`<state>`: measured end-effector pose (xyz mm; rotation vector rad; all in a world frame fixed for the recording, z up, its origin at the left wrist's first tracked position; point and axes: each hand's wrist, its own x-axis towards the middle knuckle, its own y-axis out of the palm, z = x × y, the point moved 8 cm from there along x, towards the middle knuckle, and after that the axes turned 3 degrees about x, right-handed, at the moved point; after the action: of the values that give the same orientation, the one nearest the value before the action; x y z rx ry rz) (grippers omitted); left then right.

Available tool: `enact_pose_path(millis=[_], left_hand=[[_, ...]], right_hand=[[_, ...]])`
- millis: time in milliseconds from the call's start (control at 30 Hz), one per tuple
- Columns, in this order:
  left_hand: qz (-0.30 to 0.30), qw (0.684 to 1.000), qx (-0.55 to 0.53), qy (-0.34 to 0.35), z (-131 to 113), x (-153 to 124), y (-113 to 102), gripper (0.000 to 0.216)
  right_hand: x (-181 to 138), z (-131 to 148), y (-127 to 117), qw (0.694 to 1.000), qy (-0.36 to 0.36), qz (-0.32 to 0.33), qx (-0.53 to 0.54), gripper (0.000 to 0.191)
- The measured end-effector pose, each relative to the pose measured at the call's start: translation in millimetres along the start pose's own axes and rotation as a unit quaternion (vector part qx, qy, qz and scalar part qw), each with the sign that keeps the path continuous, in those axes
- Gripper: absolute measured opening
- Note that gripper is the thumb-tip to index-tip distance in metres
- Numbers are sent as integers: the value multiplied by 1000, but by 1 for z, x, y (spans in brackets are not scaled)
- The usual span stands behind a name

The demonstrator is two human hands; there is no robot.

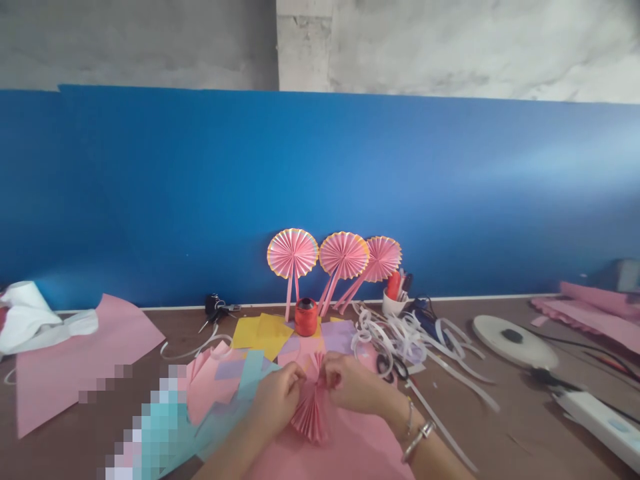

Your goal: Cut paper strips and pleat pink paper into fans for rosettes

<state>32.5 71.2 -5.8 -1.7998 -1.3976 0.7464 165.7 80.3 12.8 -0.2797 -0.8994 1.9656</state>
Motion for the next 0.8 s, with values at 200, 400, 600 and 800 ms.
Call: enact_pose_path(millis=[200,400,600,800], left_hand=[[35,998,-45,-3,1,2,6,22],[48,998,-39,26,-6,-2,5,26],[39,998,-4,39,-8,-3,6,28],[24,999,13,40,-9,-6,4,28]], right_hand=[[0,0,0,1000,16,13,-7,20],[0,9,4,999,0,30,11,22],[1,10,7,999,-1,35,29,19],[2,8,4,997,3,31,66,18]])
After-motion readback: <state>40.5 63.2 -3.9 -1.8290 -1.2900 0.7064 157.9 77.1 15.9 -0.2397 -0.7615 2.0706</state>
